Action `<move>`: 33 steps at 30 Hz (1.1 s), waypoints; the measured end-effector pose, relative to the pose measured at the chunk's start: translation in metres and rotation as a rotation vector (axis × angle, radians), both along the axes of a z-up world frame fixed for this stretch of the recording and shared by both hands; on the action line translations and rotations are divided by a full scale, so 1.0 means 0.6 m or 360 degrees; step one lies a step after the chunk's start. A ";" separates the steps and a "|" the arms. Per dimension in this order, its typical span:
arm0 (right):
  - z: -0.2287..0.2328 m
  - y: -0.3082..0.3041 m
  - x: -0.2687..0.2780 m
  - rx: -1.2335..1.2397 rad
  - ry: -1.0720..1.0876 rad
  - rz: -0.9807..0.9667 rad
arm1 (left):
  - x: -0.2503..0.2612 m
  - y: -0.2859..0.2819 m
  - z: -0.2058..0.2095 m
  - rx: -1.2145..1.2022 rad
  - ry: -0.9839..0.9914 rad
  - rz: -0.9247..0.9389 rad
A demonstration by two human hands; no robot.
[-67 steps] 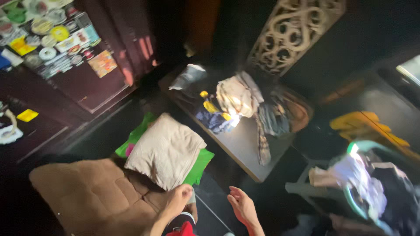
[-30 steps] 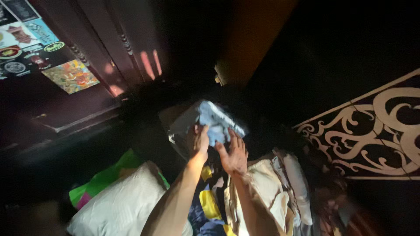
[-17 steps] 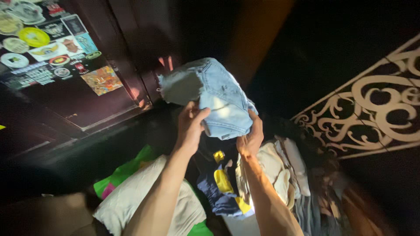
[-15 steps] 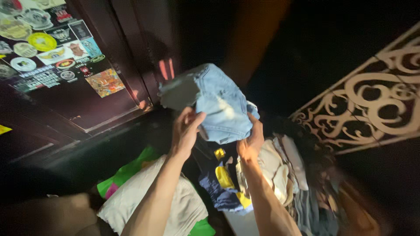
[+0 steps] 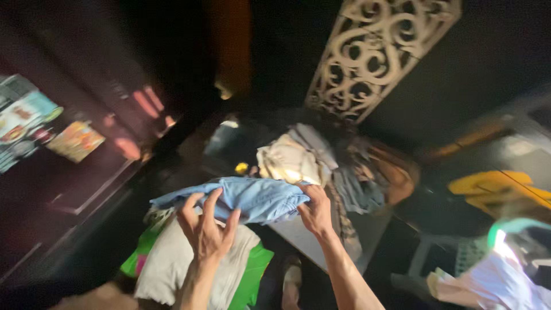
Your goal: The person picks up clothes from a pile on the floor and places them into a blue laundry basket, then moves a white stool, and continues sorting through items in the basket.
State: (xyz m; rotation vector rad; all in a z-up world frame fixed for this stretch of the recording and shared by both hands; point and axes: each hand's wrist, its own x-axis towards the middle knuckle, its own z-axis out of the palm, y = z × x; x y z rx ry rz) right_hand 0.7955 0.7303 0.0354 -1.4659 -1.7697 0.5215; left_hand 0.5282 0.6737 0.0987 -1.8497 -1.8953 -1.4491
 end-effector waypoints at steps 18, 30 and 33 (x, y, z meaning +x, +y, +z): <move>-0.335 0.183 0.426 -0.0973 -0.0233 -0.0693 | 0.353 0.382 -0.284 -0.0897 0.0287 -0.0683; -0.445 0.317 0.388 -0.0824 -0.1139 -0.0939 | 0.383 0.432 -0.350 -0.1009 0.0652 -0.0553; -0.464 0.323 0.374 -0.0567 -0.1365 -0.0908 | 0.382 0.431 -0.350 -0.0972 0.0612 -0.0545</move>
